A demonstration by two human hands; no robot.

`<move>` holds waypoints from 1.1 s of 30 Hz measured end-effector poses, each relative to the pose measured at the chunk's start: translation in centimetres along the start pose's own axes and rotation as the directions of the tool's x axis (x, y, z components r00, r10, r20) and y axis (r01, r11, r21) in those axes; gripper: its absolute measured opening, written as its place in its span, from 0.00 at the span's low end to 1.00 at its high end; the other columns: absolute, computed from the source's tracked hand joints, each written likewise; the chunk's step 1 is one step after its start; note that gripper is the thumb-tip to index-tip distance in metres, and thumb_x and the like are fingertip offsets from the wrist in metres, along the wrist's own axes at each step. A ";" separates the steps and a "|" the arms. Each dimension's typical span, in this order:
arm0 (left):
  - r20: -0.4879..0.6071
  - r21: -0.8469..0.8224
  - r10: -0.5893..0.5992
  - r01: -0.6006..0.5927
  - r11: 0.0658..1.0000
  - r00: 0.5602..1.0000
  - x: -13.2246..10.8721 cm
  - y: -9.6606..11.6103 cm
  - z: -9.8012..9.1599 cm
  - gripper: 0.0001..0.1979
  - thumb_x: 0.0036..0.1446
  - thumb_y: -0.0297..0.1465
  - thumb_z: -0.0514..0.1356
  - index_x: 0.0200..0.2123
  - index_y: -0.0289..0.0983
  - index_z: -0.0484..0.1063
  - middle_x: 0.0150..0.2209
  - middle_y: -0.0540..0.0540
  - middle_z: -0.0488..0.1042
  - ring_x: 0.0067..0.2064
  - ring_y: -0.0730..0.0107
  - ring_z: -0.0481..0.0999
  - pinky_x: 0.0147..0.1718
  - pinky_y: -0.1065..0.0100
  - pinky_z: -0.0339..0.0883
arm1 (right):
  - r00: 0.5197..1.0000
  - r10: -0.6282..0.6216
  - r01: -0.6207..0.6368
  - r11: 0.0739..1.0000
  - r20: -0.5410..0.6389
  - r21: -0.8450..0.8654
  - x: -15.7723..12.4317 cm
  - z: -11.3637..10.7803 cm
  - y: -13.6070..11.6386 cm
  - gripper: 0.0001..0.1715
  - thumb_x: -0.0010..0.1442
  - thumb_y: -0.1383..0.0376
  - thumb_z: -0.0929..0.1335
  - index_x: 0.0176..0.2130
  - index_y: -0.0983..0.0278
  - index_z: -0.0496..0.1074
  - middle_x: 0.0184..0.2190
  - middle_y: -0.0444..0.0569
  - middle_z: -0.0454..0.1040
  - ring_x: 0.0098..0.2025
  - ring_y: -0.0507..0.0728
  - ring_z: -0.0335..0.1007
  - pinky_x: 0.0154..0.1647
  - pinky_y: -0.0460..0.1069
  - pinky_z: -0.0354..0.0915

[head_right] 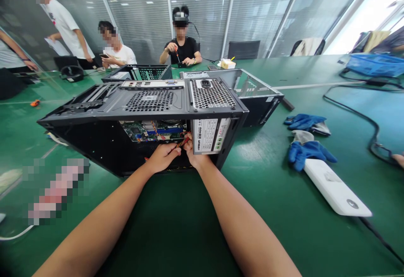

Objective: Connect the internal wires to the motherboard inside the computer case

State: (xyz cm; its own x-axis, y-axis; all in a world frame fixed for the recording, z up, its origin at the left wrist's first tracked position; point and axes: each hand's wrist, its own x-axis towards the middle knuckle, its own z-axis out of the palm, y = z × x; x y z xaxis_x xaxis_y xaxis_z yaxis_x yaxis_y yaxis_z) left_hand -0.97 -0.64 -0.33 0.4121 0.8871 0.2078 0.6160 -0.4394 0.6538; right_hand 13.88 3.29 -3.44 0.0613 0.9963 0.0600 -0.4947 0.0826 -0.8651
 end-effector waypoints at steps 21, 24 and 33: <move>0.239 -0.809 -0.155 0.284 0.515 0.959 0.4 -0.5 -0.5 0.20 0.56 0.47 0.62 0.29 0.34 0.67 0.16 0.60 0.50 0.17 0.83 0.46 0.18 0.75 0.40 | 0.936 0.225 -0.338 0.792 0.272 0.508 -1.2 0.5 -1.9 0.06 0.64 0.64 0.66 0.33 0.61 0.69 0.18 0.37 0.59 0.21 0.48 0.55 0.25 0.45 0.61; 0.257 -0.855 -0.152 0.297 0.426 0.955 0.4 -0.7 -0.7 0.18 0.57 0.44 0.62 0.30 0.34 0.67 0.16 0.59 0.51 0.17 0.84 0.46 0.17 0.77 0.39 | 0.937 0.221 -0.334 0.793 0.270 0.510 -1.1 0.5 -1.8 0.06 0.64 0.63 0.65 0.34 0.61 0.70 0.20 0.38 0.61 0.23 0.49 0.58 0.26 0.46 0.63; 0.297 -0.902 -0.135 0.324 0.286 0.945 0.2 -0.9 -1.0 0.16 0.58 0.40 0.63 0.31 0.32 0.68 0.17 0.59 0.52 0.17 0.85 0.47 0.17 0.78 0.40 | 0.960 0.228 -0.278 0.834 0.162 0.476 -0.6 0.4 -0.9 0.06 0.61 0.68 0.68 0.31 0.61 0.72 0.26 0.40 0.71 0.27 0.48 0.65 0.31 0.45 0.67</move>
State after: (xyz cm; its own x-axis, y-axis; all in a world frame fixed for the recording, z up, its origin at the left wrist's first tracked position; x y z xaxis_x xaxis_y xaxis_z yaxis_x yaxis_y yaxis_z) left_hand -2.11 0.07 -0.10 0.5055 0.8560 -0.1082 -0.2954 0.2895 0.9105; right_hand 14.00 2.66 -2.47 -0.1942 0.9792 -0.0586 -0.8425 -0.1971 -0.5013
